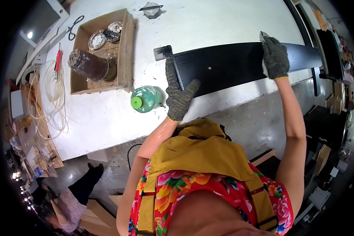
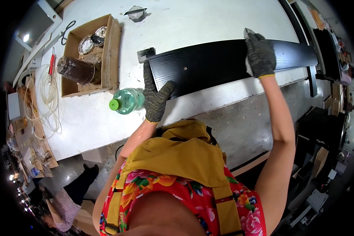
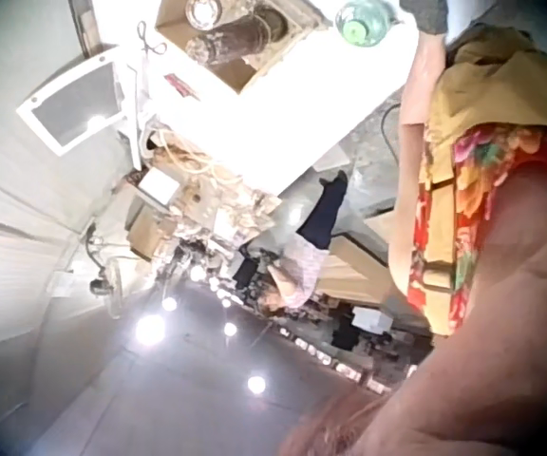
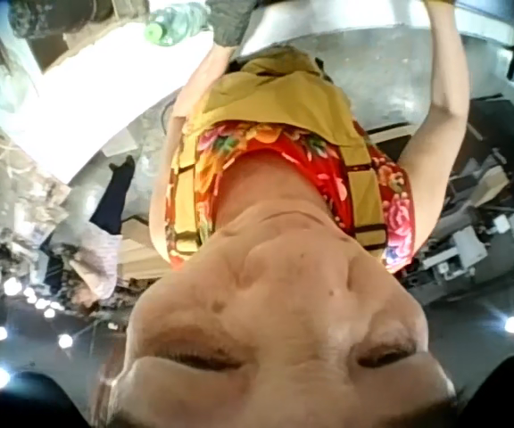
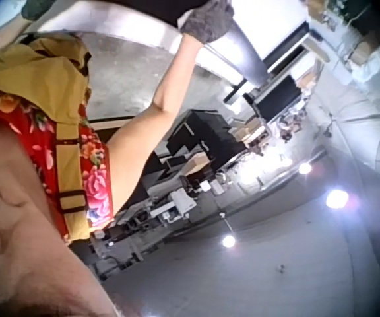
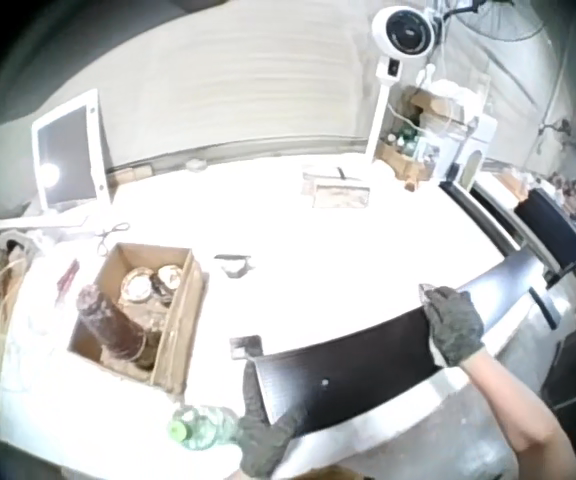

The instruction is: The recorder uses a cloth and cleaning solution from a green bottle to wipe down black wooden or composite panels on a workbench.

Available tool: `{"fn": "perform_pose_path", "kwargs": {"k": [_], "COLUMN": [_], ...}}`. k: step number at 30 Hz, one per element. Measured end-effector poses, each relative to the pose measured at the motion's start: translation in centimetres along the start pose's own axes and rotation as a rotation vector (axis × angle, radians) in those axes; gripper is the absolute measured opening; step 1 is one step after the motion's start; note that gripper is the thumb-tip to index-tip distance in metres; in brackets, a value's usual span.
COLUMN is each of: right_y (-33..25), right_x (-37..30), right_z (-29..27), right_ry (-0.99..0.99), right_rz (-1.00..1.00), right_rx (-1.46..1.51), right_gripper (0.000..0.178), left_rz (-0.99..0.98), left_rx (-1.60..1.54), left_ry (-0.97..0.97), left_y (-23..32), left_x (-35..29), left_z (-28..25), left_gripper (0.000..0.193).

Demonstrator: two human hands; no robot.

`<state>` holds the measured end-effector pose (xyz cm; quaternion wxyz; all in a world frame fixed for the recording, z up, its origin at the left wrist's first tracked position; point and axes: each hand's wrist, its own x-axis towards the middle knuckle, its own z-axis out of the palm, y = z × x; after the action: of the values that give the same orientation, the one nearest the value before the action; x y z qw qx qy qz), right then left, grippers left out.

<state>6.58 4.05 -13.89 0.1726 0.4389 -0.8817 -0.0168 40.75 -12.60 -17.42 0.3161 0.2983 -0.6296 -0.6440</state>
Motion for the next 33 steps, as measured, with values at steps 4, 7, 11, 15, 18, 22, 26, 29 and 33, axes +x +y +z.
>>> {"fn": "perform_pose_path", "kwargs": {"k": [4,7,11,15,18,22,26,29,33], "right_y": [-14.6,-21.9,-20.5,-12.1,-7.0,-13.4,-17.6,-13.5,-9.0], "right_x": [-1.1,0.1,1.3,0.9,0.1,-0.6,-0.4,-0.2,-1.2], "right_z": [-5.6,-9.3,-8.9,-6.8,-5.3,-6.9,-8.1,-7.7,-6.2], "right_ry": [0.121,-0.095,-0.121,0.034,-0.089,-0.018,-0.019,-0.069,-0.057], "right_rz": [-0.557,-0.744,-0.765,-0.547,-0.232,-0.348,-0.489,-0.387,-0.154], "right_rx": [0.222,0.408,0.405,0.24,0.124,0.167,0.284,0.153,0.002], "right_gripper": [0.057,0.066,0.058,0.046,0.035,0.036,0.042,0.048,0.048], "left_rz": [0.047,-0.05,-0.063,-0.025,0.147,0.195,0.187,0.178,0.27], "left_rx": [0.118,0.028,0.077,0.012,0.209,0.137,0.177,0.184,0.265], "left_ry": [0.046,-0.003,-0.003,-0.016,0.021,0.013,0.016,0.02,0.048], "left_y": [-1.7,-1.0,-2.1,-3.0,-2.9,-3.6,-3.3,-3.1,-2.9], "left_x": [0.1,0.1,0.5,0.4,0.4,0.7,0.8,0.7,0.6], "left_z": [-0.3,-0.2,-0.2,-0.4,-0.1,0.2,-0.2,-0.4,0.0], "left_gripper": [0.094,0.096,0.101,0.102,0.097,0.095,0.092,0.091,0.09]}}
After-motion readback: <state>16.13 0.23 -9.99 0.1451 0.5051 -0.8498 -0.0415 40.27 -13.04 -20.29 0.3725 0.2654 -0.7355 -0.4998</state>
